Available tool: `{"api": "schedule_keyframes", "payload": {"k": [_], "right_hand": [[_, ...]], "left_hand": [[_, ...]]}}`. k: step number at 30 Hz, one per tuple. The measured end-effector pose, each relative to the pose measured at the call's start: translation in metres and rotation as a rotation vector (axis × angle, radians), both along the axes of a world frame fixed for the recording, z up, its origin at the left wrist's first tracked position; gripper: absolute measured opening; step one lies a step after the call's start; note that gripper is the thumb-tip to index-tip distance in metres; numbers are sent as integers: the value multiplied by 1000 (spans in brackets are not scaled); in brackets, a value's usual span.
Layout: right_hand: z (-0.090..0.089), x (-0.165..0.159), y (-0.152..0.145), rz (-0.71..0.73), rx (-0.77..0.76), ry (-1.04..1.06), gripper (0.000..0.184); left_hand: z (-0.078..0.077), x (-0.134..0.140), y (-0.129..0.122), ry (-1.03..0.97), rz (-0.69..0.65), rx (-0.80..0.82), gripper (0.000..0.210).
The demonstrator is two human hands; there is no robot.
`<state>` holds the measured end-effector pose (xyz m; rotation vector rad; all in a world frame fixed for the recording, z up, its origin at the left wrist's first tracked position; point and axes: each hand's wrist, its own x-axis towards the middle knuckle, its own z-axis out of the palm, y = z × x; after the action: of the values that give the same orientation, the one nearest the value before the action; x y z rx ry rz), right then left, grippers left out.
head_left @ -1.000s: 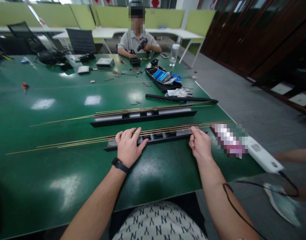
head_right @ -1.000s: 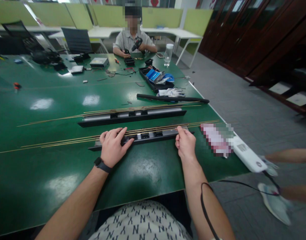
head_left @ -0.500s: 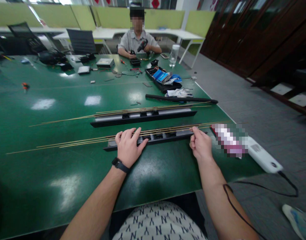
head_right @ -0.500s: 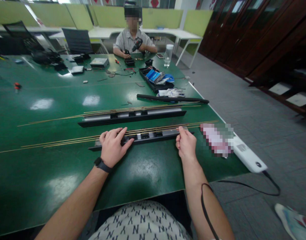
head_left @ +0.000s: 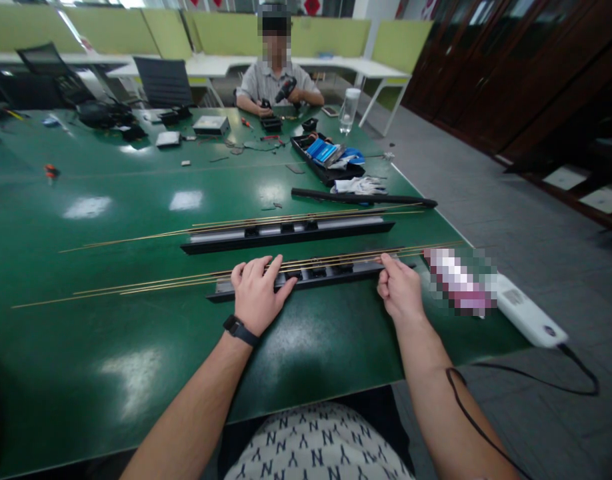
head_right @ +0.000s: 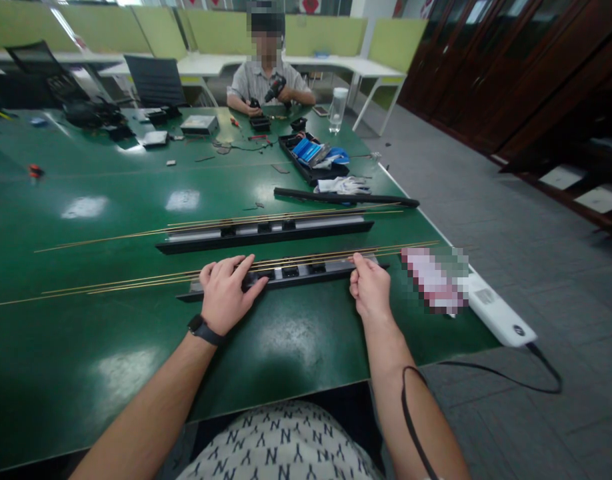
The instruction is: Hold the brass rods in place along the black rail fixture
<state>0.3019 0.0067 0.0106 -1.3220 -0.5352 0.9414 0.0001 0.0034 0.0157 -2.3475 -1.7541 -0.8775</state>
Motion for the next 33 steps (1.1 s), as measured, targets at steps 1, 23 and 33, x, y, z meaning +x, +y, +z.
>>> {"api": "schedule_keyframes", "payload": {"k": [1, 23, 33], "right_hand": [[0, 1, 0, -9, 4, 4, 37], [-4, 0, -1, 46, -20, -32, 44], [-2, 4, 1, -22, 14, 11, 39]], "left_hand": [[0, 0, 0, 3, 0, 0, 48], [1, 1, 0, 23, 7, 24, 48], [1, 0, 0, 14, 0, 18, 48]]}}
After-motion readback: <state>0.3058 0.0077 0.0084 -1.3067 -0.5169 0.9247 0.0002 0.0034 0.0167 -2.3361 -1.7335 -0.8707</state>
